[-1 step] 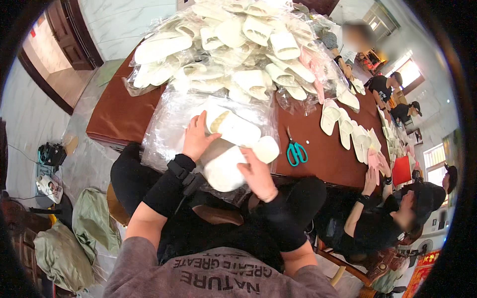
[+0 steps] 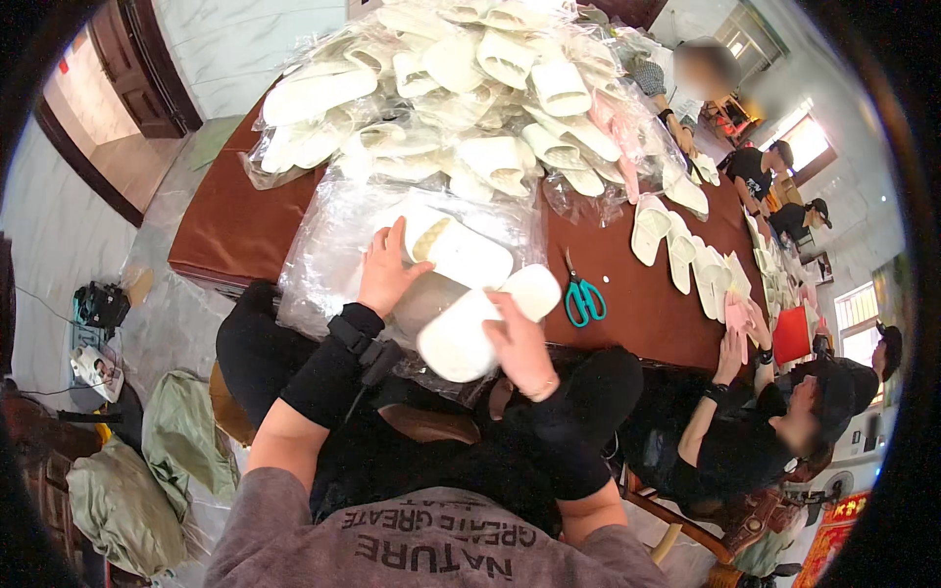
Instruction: The recorder is inspecting and organizing pairs of finished slippers, checking for quality and placing them into a plastic bag.
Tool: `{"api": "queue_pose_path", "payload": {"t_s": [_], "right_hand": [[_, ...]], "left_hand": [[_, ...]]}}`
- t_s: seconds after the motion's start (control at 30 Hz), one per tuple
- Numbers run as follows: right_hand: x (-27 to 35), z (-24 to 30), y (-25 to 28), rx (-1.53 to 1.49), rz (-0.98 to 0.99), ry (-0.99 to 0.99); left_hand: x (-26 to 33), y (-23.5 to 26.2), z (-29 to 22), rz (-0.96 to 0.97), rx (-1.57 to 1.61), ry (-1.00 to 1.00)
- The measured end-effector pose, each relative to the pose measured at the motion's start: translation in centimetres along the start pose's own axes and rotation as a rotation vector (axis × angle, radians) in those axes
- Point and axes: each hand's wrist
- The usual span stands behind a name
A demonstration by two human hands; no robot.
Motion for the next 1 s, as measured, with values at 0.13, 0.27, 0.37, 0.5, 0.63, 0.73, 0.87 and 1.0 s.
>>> {"api": "queue_pose_path", "payload": {"t_s": [0.13, 0.27, 0.37, 0.5, 0.63, 0.73, 0.87, 1.0], "right_hand": [[1.7, 2.3, 5.4, 0.308, -0.248, 0.014], [2.4, 5.1, 7.5, 0.365, 0.066, 0.315], [1.6, 6.1, 6.5, 0.412, 0.331, 0.499], [0.4, 6.3, 5.2, 0.529, 0.244, 0.704], [-0.4, 6.2, 4.5, 0.539, 0.232, 0.809], [-0.2, 5.7, 4.0, 0.493, 0.344, 0.802], [-0.1, 4.3, 4.1, 0.425, 0.168, 0.701], [-1.4, 3.3, 5.5, 0.307, -0.008, 0.559]], "left_hand": [[0.0, 0.8, -0.2, -0.05, 0.022, -0.049], [0.6, 2.4, -2.0, -0.009, -0.071, -0.143], [1.0, 4.3, -3.8, 0.062, 0.131, -0.28], [2.2, 7.0, -5.5, 0.163, 0.205, -0.367], [2.8, 8.2, -6.4, 0.149, 0.221, -0.37], [2.4, 8.7, -6.0, 0.062, 0.126, -0.403], [2.1, 9.3, -4.6, -0.048, -0.216, -0.44], [1.9, 9.1, -3.8, -0.039, -0.142, -0.445]]}}
Point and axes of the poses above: each hand's wrist, its own x-axis away from the middle knuckle, its own y-axis out of the back of the hand, z = x × y, and after that the axes turned 4 degrees about z, right-handed
